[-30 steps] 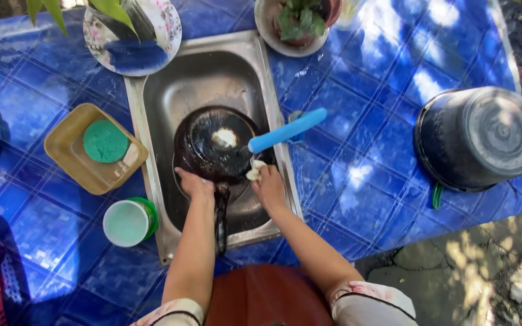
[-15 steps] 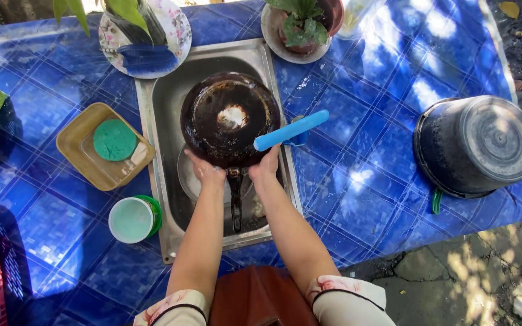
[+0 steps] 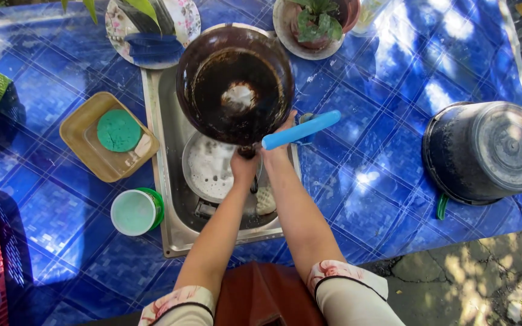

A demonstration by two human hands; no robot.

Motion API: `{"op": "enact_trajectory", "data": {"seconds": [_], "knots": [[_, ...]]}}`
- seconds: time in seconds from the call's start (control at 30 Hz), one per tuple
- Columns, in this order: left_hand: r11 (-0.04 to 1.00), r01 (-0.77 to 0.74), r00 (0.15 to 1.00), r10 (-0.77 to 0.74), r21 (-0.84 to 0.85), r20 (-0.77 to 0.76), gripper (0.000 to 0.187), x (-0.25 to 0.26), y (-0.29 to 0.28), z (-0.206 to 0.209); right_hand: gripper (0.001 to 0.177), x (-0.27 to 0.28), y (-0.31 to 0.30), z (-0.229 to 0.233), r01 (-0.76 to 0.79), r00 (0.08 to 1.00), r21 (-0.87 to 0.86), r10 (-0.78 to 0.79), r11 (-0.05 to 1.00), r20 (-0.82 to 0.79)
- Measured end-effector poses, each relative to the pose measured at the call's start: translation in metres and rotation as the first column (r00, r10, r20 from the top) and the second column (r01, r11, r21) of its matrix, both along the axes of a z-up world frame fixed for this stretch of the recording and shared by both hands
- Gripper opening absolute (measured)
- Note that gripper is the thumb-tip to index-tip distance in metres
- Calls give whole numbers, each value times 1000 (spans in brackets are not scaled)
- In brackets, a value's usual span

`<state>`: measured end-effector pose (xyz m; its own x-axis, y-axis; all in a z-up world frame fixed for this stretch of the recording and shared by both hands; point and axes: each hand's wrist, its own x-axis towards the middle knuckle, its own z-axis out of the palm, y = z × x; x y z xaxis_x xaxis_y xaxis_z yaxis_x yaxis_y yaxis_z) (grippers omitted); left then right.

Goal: The person scrubs a pot, a pan, and a plastic container with a sponge in a sink, rinsing each under a faucet. After cleaning the pot and pan, they set them on the table and finish by washing the container.

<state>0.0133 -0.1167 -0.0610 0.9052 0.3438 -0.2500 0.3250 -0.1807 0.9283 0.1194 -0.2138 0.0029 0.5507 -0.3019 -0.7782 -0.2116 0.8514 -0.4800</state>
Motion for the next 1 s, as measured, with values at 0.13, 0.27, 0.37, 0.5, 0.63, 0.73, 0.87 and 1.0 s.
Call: {"op": "enact_trajectory", "data": {"seconds": [0.13,0.27,0.37,0.5,0.63,0.73,0.87,1.0], "knots": [[995,-60,946,83,-81,315,38,6,-5,7,75,12,-13,3,-35,999,-68,32,997,-36],[945,245,969,-245,-217,29,24,-23,6,-26,72,10,-14,4,-29,974,0,28,1000,224],[909,302,952,-301,-286,47,31,-24,17,-40,72,15,-20,-36,-17,848,59,-17,998,530],[918,293,944,-233,-268,234,31,-14,32,1,70,19,-22,-90,35,860,-1,-30,999,509],[951,294,946,-275,-96,174,35,-34,29,-21,70,-6,-33,-90,88,885,-13,-72,996,461],[954,300,949,-296,-19,109,57,-37,21,-40,69,3,-3,-19,58,875,37,-69,998,479],[984,177,984,-177,-7,32,43,-8,9,1,68,-13,13,29,7,860,99,-56,995,507],[994,33,908,13,-103,420,53,14,6,24,67,-4,8,15,-35,839,152,-53,988,541]]}}
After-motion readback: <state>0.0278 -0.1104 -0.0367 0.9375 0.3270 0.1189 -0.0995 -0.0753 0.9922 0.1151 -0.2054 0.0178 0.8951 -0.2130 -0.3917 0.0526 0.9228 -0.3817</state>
